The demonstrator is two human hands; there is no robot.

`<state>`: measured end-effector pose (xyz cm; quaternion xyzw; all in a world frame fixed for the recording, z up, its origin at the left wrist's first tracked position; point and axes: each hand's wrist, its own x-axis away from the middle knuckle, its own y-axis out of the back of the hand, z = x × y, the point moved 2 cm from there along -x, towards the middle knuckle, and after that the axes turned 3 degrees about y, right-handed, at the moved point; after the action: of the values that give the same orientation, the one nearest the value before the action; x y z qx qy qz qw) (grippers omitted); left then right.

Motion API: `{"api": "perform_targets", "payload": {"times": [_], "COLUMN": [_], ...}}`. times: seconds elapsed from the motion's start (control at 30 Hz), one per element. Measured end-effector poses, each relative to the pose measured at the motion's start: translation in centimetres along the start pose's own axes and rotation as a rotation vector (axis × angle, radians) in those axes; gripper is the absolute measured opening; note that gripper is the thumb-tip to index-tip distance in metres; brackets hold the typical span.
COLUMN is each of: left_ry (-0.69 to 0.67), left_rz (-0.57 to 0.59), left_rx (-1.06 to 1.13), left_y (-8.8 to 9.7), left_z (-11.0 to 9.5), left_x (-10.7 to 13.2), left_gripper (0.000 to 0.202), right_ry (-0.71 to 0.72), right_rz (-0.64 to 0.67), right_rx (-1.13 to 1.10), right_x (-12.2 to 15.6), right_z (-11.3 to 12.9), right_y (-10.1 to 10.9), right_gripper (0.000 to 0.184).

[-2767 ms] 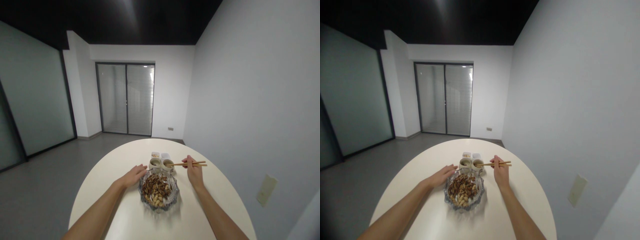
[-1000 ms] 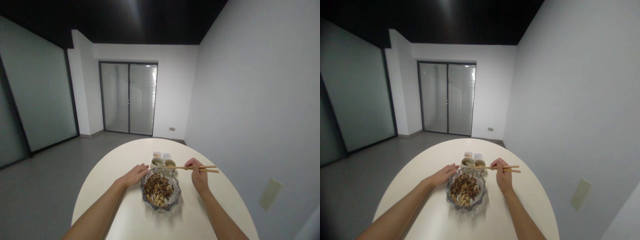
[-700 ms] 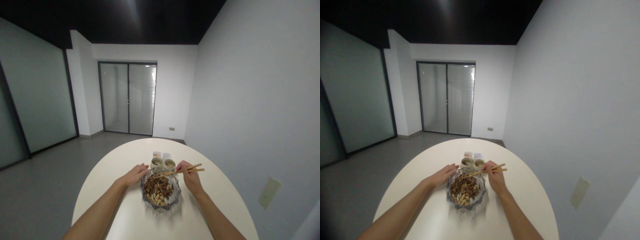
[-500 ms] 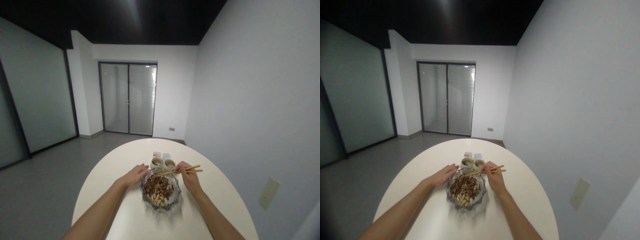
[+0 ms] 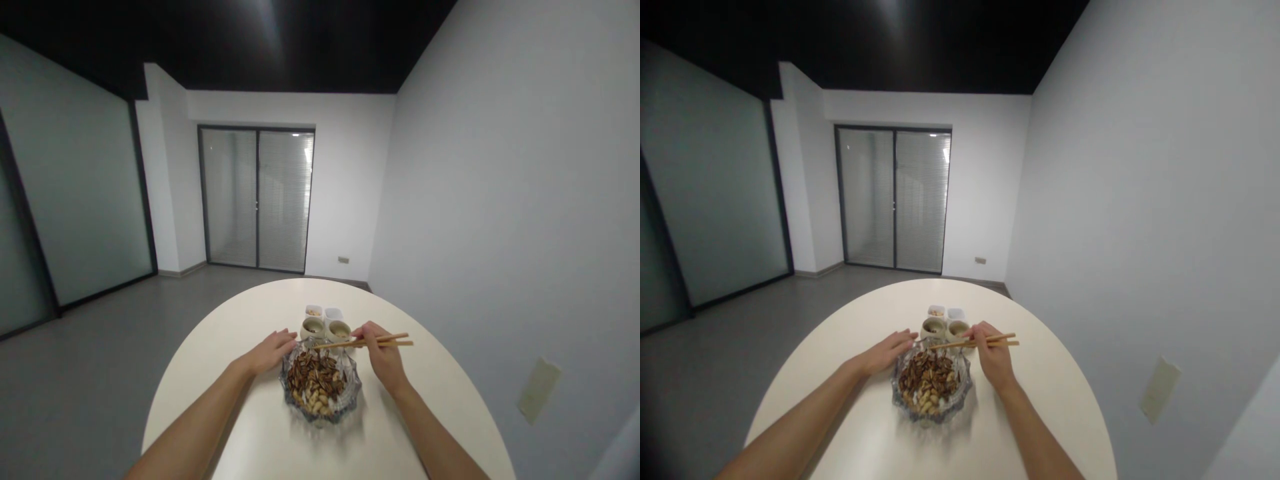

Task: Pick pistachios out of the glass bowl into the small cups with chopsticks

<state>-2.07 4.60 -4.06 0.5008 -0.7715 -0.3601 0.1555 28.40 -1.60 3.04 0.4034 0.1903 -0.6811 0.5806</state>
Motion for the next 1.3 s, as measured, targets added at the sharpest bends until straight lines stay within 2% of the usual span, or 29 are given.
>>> {"api": "perform_targets", "payload": {"times": [0.43,0.67,0.9,1.17,1.3], "left_ry": [0.011,0.006,-0.001,-0.004,0.0], "left_rz": [0.02,0.004,0.011,0.019,0.017], "left_rx": [-0.027,0.002,0.0,-0.027,-0.02], "left_y": [-0.1,-0.1,-0.2,-0.2,-0.2], "left_z": [0.0,0.2,0.3,0.4,0.4], "left_x": [0.0,-0.1,-0.2,-0.3,-0.3], "left_gripper": [0.079,0.075,0.077,0.082,0.08], "right_ry": [-0.063,-0.177,-0.197,-0.174,-0.185], "right_rz": [-0.077,0.066,0.01,0.016,0.061], "right_rx": [-0.053,-0.055,-0.088,-0.079,-0.078], "right_x": [-0.5,-0.4,-0.6,-0.6,-0.4], "right_z": [-0.3,-0.6,-1.3,-2.0,-1.8], "right_y": [0.8,0.4,0.9,1.0,0.7], "right_gripper": [0.066,0.074,0.073,0.072,0.072]}}
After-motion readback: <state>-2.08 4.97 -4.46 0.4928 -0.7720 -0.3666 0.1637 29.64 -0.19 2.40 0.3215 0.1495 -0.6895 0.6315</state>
